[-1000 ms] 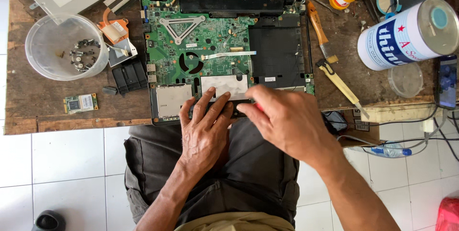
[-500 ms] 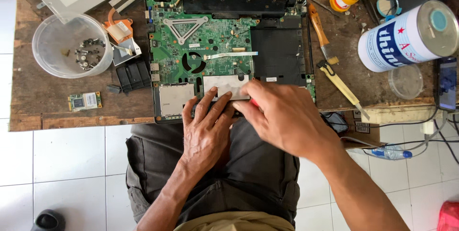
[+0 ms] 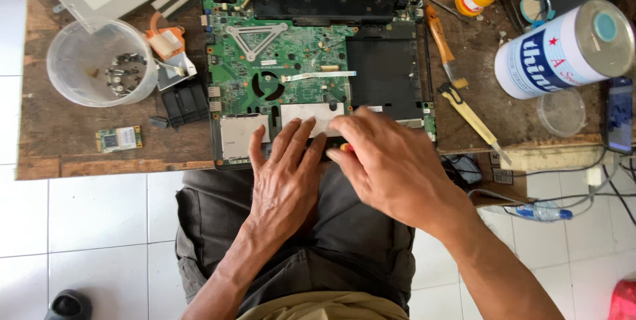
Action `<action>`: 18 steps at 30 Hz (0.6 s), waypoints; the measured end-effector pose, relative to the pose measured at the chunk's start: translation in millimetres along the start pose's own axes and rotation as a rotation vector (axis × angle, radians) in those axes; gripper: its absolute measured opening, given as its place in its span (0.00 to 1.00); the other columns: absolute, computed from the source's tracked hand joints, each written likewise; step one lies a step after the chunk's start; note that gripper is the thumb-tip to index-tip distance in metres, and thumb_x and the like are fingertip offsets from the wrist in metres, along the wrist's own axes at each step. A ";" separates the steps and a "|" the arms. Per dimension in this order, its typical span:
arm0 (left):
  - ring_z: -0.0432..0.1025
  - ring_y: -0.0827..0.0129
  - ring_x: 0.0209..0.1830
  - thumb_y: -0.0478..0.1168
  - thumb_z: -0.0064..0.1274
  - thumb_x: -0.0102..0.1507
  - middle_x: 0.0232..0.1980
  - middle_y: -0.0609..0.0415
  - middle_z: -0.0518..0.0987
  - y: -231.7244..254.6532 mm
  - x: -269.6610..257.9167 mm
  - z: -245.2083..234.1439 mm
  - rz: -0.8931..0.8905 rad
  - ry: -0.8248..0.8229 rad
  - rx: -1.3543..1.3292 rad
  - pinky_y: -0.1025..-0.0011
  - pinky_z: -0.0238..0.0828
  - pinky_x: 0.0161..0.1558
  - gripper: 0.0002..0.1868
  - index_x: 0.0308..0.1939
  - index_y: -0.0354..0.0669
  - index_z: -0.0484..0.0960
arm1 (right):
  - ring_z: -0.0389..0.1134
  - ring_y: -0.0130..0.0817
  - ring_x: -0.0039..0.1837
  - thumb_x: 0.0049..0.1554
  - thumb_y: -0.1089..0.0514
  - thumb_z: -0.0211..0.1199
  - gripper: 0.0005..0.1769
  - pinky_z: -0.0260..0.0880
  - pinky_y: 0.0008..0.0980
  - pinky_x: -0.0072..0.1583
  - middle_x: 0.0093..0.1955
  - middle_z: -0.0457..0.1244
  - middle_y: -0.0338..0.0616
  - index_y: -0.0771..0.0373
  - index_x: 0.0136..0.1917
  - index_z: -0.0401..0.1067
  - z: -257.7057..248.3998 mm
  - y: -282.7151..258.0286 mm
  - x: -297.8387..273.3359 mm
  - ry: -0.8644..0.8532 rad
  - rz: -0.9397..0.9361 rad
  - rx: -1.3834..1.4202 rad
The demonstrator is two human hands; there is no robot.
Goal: The person uses a screwdriver to remove screws from a circuit board inside an open electronic device. They place the removed screws into a small plastic container and continue unscrewing components from the board.
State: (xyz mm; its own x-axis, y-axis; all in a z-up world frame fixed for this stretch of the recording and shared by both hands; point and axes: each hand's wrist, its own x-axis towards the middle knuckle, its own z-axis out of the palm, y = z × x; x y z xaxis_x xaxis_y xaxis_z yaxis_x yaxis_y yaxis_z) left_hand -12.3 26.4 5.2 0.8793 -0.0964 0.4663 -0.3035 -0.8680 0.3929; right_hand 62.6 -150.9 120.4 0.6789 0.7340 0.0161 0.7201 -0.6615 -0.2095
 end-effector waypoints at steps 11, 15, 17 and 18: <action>0.69 0.50 0.82 0.57 0.70 0.66 0.81 0.43 0.75 -27.6 9.7 -23.4 -0.078 -0.030 0.050 0.29 0.43 0.81 0.37 0.73 0.41 0.80 | 0.75 0.43 0.41 0.70 0.45 0.70 0.11 0.72 0.44 0.40 0.42 0.71 0.34 0.51 0.54 0.75 13.6 -1.5 -3.8 0.238 -0.013 -0.186; 0.61 0.48 0.87 0.60 0.55 0.75 0.84 0.40 0.71 -65.9 16.9 -33.2 -0.173 -0.008 0.122 0.31 0.37 0.83 0.34 0.76 0.39 0.78 | 0.75 0.46 0.53 0.67 0.50 0.64 0.12 0.77 0.51 0.45 0.57 0.68 0.38 0.54 0.61 0.74 2.8 -1.6 -3.2 0.046 0.052 0.068; 0.57 0.45 0.88 0.65 0.50 0.75 0.85 0.37 0.68 -73.8 15.6 -23.1 -0.179 -0.048 0.157 0.32 0.41 0.83 0.42 0.78 0.33 0.73 | 0.74 0.44 0.48 0.67 0.52 0.61 0.12 0.76 0.51 0.40 0.57 0.67 0.36 0.52 0.63 0.74 4.6 -4.2 -3.1 0.016 0.071 0.072; 0.54 0.42 0.90 0.70 0.44 0.75 0.86 0.33 0.65 -77.6 15.2 -17.4 -0.185 -0.093 0.186 0.34 0.44 0.84 0.49 0.80 0.26 0.69 | 0.73 0.43 0.43 0.68 0.54 0.58 0.14 0.75 0.52 0.36 0.57 0.66 0.34 0.50 0.66 0.73 5.6 -5.0 -3.4 -0.018 0.098 0.076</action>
State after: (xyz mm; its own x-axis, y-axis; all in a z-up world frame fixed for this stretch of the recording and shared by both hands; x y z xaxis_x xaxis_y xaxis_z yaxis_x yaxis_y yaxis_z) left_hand 18.2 100.7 -4.4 0.9461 0.0348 0.3220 -0.0702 -0.9486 0.3086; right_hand 55.9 -149.2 115.9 0.7423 0.6696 -0.0256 0.6371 -0.7170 -0.2830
